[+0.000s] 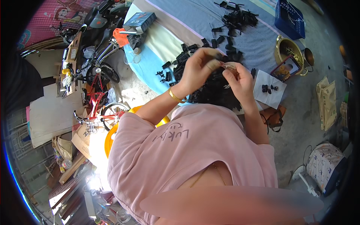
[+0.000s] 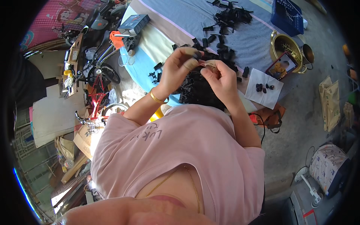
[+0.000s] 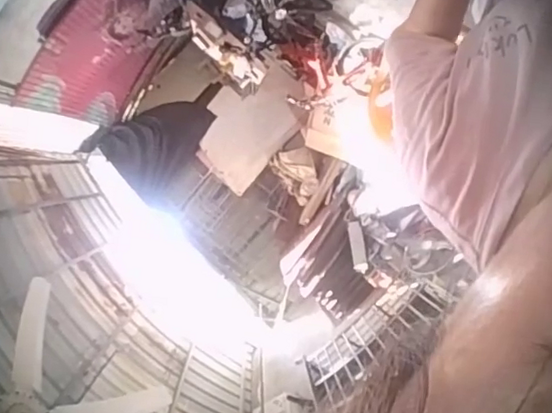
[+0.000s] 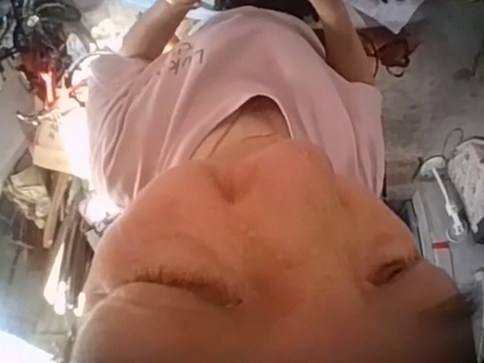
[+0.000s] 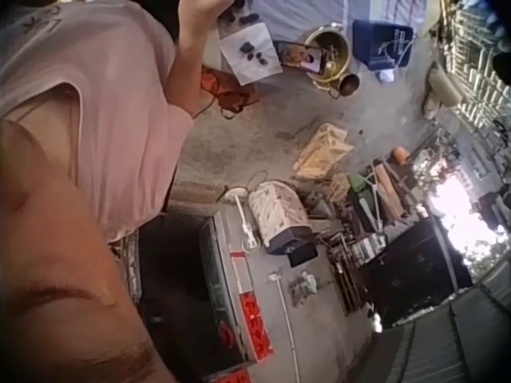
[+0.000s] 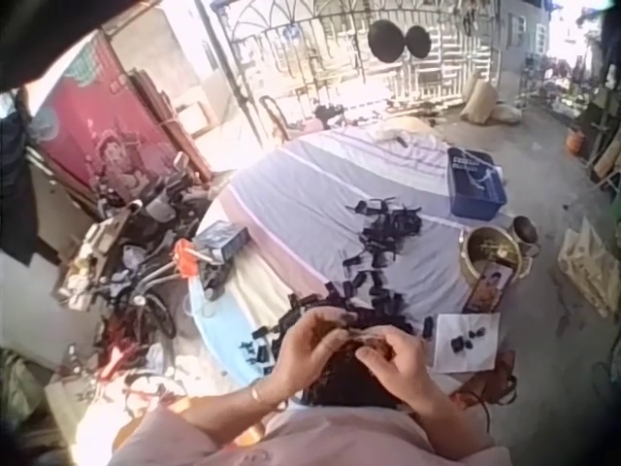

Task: The recorder is assembling small black plastic components by hand at a workbench, joining two pieces together and placing them into a container.

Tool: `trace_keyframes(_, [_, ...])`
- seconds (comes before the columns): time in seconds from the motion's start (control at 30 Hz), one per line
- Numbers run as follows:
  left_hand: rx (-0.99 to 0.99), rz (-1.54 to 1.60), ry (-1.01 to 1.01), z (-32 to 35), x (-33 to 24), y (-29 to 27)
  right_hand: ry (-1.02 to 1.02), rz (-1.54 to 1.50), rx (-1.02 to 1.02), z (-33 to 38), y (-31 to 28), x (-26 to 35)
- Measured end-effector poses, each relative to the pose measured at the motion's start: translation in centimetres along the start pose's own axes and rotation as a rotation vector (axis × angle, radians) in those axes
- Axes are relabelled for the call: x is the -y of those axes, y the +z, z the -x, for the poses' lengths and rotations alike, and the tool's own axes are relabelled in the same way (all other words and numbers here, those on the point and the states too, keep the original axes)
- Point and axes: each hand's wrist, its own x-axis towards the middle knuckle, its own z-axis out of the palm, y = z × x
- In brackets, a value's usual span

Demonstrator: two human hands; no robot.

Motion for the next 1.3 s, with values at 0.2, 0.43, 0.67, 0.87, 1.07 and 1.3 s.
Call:
trace_keyframes(0.2, [0.093,0.702,-0.526,-0.5,-0.4,-0.6,-0.367,0.213,-0.09,0.1,-0.7,1.4])
trace_keyframes(0.43, [0.18,0.188,-0.362,0.3,-0.9,0.4,-0.341,0.175,-0.146,-0.4,-1.2,0.6])
trace_keyframes(0.67, [0.18,-0.038,-0.193,1.0,-0.5,1.4,-0.11,0.067,-0.117,-0.8,-0.5,0.2])
trace_keyframes(0.87, [0.109,0.035,-0.12,0.5,0.1,0.9,0.188,-0.217,0.053,-0.2,-1.0,0.2])
trace_keyframes(1.07, [0.112,-0.114,-0.102,1.0,-0.2,0.8,0.146,-0.06,0.071,-0.3,-0.9,0.6])
trace_keyframes(1.3, [0.154,-0.139,-0.05,0.9,-0.7,1.1,0.09,-0.089,0.053,0.3,-0.7,0.8])
